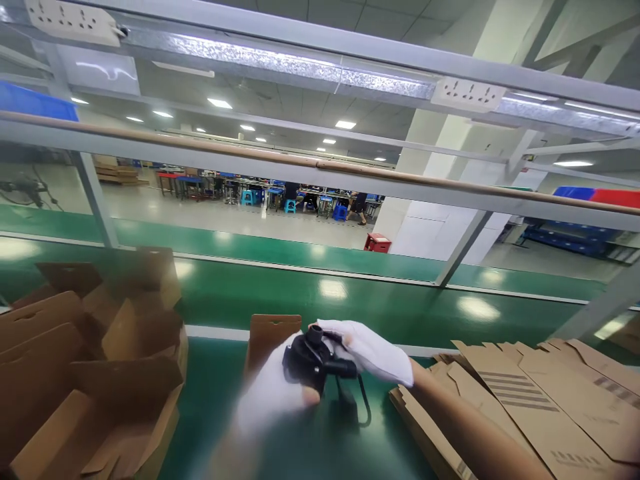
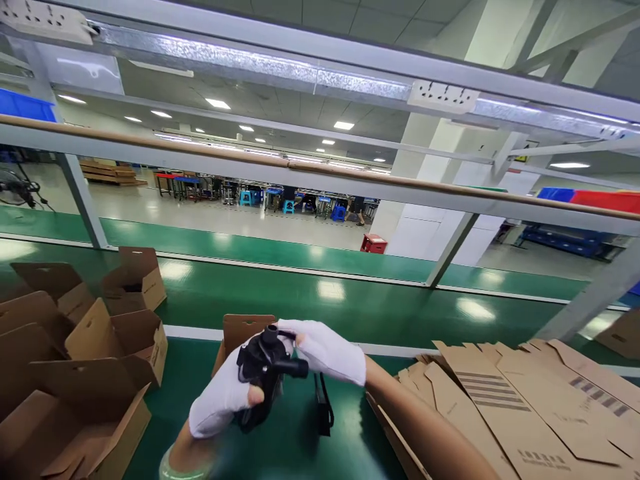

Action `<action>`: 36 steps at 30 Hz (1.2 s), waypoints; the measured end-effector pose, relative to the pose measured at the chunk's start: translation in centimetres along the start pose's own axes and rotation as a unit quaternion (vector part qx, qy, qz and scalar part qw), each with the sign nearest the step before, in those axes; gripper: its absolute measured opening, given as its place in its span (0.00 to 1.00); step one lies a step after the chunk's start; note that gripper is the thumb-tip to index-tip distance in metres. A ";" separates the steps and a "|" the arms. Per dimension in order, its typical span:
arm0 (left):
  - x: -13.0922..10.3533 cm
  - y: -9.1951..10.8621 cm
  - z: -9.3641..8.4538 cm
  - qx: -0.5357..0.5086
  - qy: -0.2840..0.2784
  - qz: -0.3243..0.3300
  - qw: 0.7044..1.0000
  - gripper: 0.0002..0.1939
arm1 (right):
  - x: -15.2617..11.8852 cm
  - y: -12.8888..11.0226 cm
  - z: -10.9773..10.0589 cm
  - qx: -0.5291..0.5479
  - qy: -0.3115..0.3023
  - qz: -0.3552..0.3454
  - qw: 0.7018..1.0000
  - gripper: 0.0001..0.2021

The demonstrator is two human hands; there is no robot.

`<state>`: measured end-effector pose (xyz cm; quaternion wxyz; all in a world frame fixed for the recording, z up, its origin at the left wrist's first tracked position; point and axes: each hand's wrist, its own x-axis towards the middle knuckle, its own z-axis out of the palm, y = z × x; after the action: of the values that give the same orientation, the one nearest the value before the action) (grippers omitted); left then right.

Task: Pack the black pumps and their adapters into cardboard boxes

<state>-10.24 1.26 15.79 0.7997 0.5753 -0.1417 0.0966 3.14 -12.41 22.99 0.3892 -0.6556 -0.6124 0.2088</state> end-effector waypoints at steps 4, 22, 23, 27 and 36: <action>0.1 0.5 0.9 0.012 0.097 0.061 0.993 0.30 | -0.3 -1.6 0.2 -0.086 -0.048 0.054 0.994 0.27; -7.5 -9.7 -3.7 0.813 0.193 0.092 0.541 0.12 | 10.4 2.8 7.8 -0.470 -0.307 0.119 0.819 0.17; -7.5 -9.9 -3.8 0.813 0.194 0.097 0.540 0.11 | 10.7 3.4 8.4 -0.470 -0.335 0.124 0.807 0.17; -7.6 -10.2 -3.8 0.814 0.192 0.111 0.536 0.11 | 11.5 5.2 10.8 -0.453 -0.401 0.129 0.785 0.15; -7.4 -9.2 -3.2 0.816 0.188 0.100 0.538 0.11 | 10.3 7.3 12.8 -0.431 -0.408 0.105 0.798 0.17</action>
<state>-13.87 1.40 4.11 -0.0222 0.9294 0.0953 0.3559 -0.07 1.17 11.67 -0.2435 -0.6703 -0.6685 0.2107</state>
